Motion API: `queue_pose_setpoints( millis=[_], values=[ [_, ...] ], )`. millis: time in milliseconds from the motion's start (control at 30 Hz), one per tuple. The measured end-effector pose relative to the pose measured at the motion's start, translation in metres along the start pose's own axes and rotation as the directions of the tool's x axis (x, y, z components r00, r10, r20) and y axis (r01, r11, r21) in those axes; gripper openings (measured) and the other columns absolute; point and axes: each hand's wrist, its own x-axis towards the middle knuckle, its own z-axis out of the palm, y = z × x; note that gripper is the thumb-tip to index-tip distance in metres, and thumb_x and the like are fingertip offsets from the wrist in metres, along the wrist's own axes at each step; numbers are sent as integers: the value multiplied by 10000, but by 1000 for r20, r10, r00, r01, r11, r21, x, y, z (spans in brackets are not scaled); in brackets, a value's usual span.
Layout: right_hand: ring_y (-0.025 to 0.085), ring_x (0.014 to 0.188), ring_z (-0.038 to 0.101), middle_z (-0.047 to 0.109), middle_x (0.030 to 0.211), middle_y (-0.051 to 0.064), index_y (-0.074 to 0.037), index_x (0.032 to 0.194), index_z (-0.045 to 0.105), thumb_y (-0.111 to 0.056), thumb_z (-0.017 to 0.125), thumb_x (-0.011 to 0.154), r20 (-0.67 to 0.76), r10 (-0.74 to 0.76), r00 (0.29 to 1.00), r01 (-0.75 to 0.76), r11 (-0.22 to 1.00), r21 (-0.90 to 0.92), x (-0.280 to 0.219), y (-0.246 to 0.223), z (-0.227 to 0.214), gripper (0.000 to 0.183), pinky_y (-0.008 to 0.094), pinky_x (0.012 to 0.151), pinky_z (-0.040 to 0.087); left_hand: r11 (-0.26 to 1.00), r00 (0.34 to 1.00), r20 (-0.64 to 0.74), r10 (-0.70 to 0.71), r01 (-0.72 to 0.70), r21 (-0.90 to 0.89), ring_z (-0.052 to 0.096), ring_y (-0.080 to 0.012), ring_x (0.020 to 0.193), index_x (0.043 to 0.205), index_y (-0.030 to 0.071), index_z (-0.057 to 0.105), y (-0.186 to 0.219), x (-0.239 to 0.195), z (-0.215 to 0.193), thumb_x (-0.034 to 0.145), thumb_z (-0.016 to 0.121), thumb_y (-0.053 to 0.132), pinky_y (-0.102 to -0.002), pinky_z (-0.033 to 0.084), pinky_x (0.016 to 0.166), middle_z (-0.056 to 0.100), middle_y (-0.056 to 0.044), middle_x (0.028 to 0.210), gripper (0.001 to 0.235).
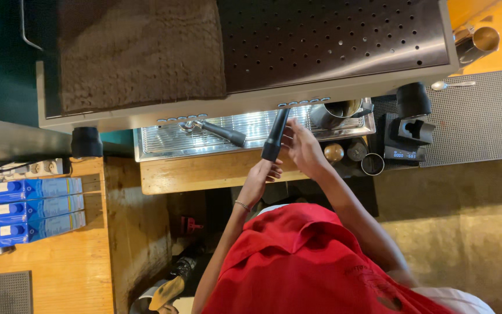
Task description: The person wipes a portafilter with a cloth, then places it on a scale and uses a spoon to scoop coffee grounds from a grinder into the filter. They use a tamper to press the grounds flat, then attach the portafilter to an espresso machine and begin brewing.
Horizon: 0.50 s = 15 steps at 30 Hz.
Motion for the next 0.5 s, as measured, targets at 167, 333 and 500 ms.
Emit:
queue_pose_setpoints(
  millis=[167,333,500],
  values=[
    [253,794,675,638,851,170,-21,1098,540,-229,413,1000,-129,-217,968,184,956,-229,-49,-33,-9,262,354,743,564,997,1000,8,-16,16,73,663,-148,802,1091,96,637,13,5,10,975,448,322,-253,527,722,677,-72,867,317],
    [152,712,646,623,840,100,-38,1065,545,-208,486,990,-310,-465,829,272,821,-503,-71,-46,-44,195,227,630,553,988,1000,23,15,-18,155,658,-135,779,1064,129,644,25,15,39,966,474,289,-242,525,714,681,-56,835,253],
    [156,631,584,488,920,101,-29,1175,439,-116,491,980,-332,-729,599,344,608,-715,-69,-61,-69,219,264,599,545,972,988,110,109,-129,195,645,-127,760,1031,124,651,59,4,70,951,522,211,-231,515,709,678,-62,821,175]
  ],
)
